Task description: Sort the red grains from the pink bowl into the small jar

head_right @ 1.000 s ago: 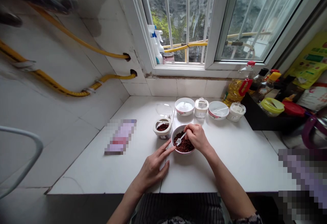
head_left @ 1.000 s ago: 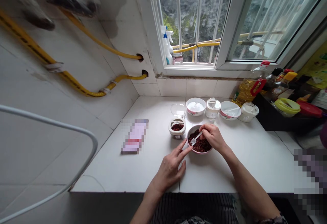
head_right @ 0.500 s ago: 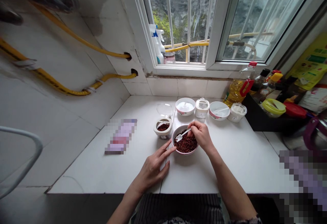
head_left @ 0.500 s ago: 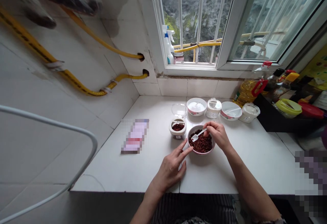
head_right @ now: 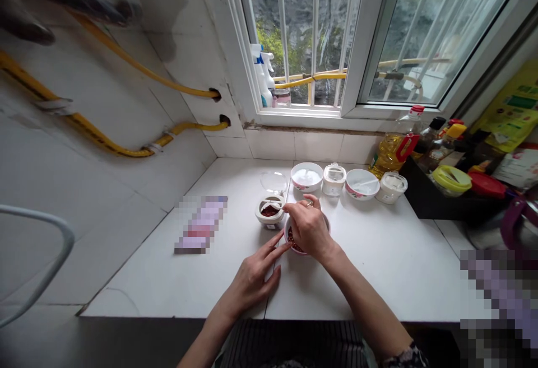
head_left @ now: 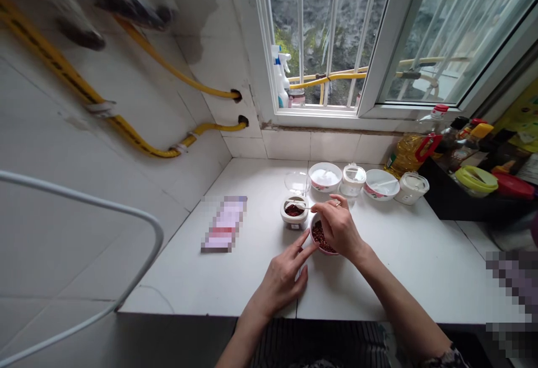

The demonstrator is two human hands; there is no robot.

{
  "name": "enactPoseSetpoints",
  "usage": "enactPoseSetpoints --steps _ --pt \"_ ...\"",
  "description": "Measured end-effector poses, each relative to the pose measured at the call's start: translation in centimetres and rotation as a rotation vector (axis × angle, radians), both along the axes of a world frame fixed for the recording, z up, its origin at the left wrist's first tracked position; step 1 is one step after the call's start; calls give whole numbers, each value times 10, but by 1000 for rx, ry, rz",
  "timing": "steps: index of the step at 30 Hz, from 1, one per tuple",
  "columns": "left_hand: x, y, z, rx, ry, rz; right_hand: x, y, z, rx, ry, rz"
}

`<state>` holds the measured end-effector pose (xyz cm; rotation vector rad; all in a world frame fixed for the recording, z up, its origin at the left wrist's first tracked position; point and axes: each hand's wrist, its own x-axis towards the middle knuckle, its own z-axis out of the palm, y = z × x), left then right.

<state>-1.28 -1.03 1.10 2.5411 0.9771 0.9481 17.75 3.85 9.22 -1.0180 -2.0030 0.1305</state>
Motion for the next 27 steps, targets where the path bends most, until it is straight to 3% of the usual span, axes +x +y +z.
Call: enactPoseSetpoints --steps 6,14,19,23,27 --pt "0 0 2 1 -7 -4 29 -2 1 -6 136 -111" --pt "1 0 1 14 -5 4 36 0 -18 -298 19 -32" --pt "1 -1 3 22 8 2 38 1 -16 -353 149 -116" --pt "0 -1 3 20 11 15 46 1 -12 -501 302 -101" --pt "1 -1 1 6 -1 9 44 2 -15 -426 203 -120"
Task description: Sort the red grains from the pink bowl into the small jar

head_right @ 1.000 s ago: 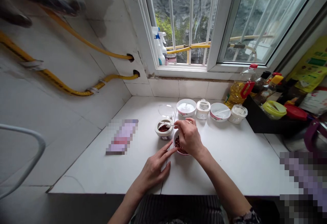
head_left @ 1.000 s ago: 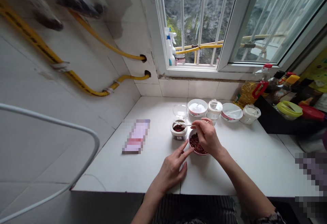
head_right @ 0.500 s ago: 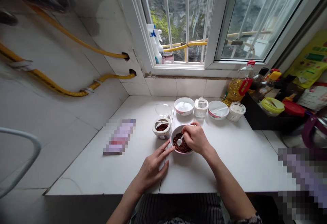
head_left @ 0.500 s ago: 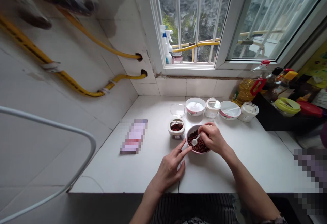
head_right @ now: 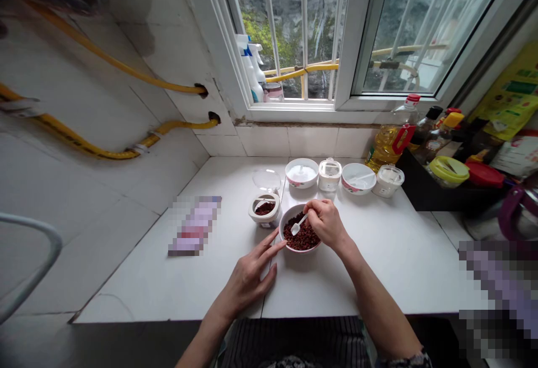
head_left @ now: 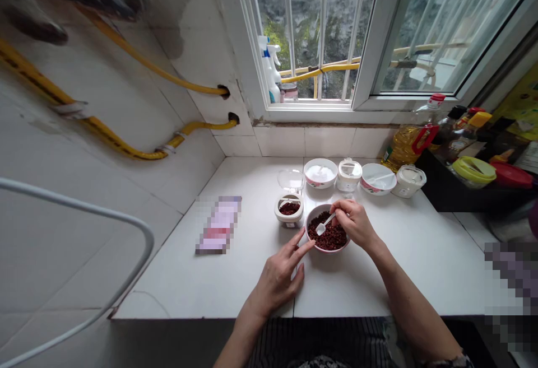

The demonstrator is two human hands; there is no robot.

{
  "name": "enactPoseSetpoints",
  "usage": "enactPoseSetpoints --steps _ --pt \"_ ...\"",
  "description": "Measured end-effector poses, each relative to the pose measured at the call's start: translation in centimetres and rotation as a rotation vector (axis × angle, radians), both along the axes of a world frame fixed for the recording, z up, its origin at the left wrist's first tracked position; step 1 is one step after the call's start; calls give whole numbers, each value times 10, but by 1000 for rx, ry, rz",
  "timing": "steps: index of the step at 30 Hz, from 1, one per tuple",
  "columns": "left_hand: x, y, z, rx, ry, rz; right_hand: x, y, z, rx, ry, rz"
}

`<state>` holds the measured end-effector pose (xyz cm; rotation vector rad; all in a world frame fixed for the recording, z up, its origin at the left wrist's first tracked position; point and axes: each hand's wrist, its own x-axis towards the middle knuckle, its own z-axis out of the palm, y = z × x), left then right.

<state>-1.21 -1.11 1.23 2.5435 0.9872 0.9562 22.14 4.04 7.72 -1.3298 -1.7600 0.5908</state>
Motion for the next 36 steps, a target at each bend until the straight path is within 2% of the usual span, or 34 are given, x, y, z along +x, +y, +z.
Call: enactPoseSetpoints --steps 3,5,14,30,36 --pt "0 0 0 -2 -3 -4 -4 1 -4 48 -119 46" --pt "0 0 0 -6 -2 -5 -5 1 -6 32 -114 67" --pt "1 0 1 -12 -7 -8 0 0 4 -175 206 42" --pt "0 0 0 -11 -9 -11 1 1 3 -183 367 -6" --pt "0 0 1 -5 -10 -12 -12 3 5 -147 459 -10"
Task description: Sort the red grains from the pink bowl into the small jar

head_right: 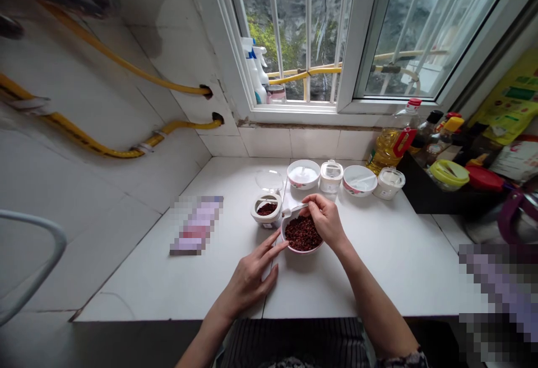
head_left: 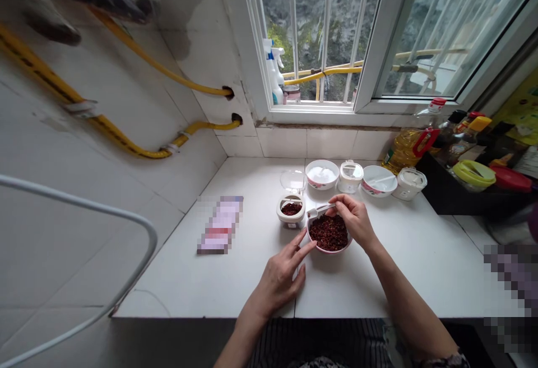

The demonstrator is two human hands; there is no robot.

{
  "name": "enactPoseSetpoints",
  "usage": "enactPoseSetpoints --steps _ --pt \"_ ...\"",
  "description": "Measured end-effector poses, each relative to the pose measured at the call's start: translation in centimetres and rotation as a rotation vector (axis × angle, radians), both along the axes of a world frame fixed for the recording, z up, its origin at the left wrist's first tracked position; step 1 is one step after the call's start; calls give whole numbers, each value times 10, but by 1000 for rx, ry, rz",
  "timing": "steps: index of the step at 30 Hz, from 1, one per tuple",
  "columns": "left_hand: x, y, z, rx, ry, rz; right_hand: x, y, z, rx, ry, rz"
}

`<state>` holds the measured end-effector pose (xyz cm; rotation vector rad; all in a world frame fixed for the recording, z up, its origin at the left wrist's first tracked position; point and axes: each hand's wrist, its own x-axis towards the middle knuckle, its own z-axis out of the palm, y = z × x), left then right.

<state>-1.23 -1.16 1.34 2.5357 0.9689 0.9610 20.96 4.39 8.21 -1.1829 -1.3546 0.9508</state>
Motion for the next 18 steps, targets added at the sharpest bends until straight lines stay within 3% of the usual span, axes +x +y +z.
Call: enactPoseSetpoints --steps 6,9,14,18 --pt "0 1 -3 1 -6 -5 -21 1 7 196 -182 -47" --pt "0 2 -5 -3 0 -3 -27 1 5 374 -376 -64" --pt "0 1 -4 -8 -6 -7 -29 1 3 671 -639 23" --pt "0 1 -2 -19 2 -2 -15 0 9 662 -587 -46"
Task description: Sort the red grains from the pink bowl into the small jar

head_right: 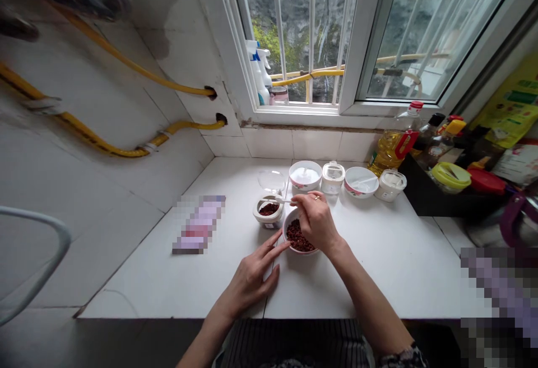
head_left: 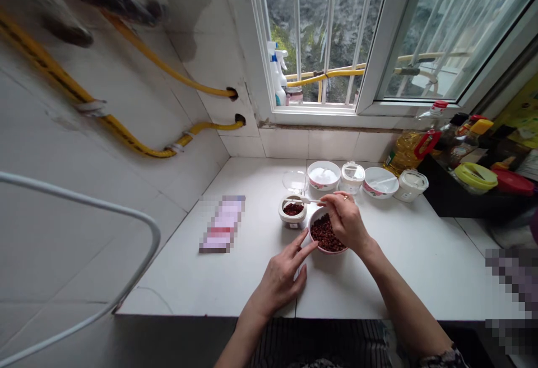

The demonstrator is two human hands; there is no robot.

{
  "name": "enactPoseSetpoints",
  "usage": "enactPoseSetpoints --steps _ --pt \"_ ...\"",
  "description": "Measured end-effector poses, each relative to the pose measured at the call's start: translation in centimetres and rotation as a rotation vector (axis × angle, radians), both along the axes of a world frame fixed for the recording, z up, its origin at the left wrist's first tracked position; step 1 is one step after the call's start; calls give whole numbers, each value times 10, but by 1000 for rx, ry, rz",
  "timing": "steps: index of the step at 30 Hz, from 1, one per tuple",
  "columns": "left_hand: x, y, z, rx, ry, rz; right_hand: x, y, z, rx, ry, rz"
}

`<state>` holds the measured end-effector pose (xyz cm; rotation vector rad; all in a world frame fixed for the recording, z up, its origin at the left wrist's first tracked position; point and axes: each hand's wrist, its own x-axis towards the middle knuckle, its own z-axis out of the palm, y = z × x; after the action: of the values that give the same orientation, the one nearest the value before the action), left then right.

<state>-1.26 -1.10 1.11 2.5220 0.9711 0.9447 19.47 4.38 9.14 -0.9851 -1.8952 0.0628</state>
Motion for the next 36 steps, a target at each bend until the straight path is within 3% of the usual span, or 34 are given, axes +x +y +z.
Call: enactPoseSetpoints --steps 5,12,15,21,36 --pt "0 0 1 5 -14 -9 28 -3 -3 -158 71 -95" --pt "1 0 1 16 -9 2 25 -4 -15 -354 -78 39" --pt "1 0 1 18 -3 3 25 -4 -12 -414 41 0" --pt "1 -1 2 29 4 12 33 -4 -6 -696 408 22" --pt "1 0 1 28 6 13 33 1 -12 -750 562 52"
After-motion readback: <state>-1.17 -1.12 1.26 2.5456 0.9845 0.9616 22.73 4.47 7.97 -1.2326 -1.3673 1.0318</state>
